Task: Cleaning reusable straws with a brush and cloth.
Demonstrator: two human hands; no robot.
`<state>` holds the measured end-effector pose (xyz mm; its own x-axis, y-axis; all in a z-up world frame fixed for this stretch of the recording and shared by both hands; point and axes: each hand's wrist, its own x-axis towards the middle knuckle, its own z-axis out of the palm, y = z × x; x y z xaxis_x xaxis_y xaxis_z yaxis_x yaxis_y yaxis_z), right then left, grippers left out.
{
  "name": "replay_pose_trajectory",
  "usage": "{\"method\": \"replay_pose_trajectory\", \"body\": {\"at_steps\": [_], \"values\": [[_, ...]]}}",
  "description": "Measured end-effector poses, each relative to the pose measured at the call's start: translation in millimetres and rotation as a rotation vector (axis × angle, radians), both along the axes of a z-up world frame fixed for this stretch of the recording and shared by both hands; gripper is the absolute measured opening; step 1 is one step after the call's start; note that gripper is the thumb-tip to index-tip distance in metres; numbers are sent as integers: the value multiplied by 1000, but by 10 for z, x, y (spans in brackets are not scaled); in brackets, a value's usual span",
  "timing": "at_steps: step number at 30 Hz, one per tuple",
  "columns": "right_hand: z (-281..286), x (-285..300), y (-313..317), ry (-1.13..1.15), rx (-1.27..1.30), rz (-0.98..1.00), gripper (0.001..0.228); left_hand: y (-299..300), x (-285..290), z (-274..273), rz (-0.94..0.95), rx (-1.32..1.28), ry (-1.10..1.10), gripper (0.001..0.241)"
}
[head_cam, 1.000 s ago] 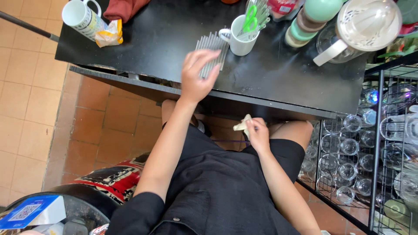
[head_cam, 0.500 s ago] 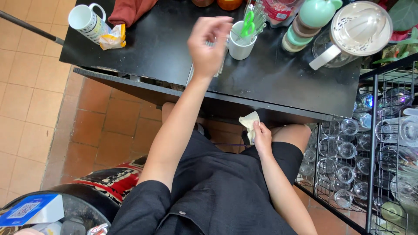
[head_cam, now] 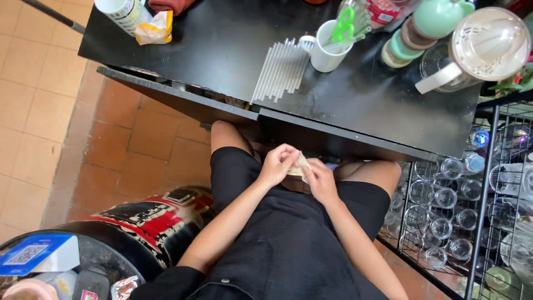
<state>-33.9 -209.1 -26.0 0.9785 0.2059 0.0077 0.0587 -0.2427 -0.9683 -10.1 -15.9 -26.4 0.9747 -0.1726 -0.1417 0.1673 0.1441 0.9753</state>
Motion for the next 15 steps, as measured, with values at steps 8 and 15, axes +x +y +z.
{"method": "replay_pose_trajectory", "body": {"at_steps": [8,15], "values": [[367,125,154,-6,-187,172,38,140,-2,-497,35,111,62,17],[20,80,90,50,-194,155,18,94,22,-686,-79,32,96,17]]}}
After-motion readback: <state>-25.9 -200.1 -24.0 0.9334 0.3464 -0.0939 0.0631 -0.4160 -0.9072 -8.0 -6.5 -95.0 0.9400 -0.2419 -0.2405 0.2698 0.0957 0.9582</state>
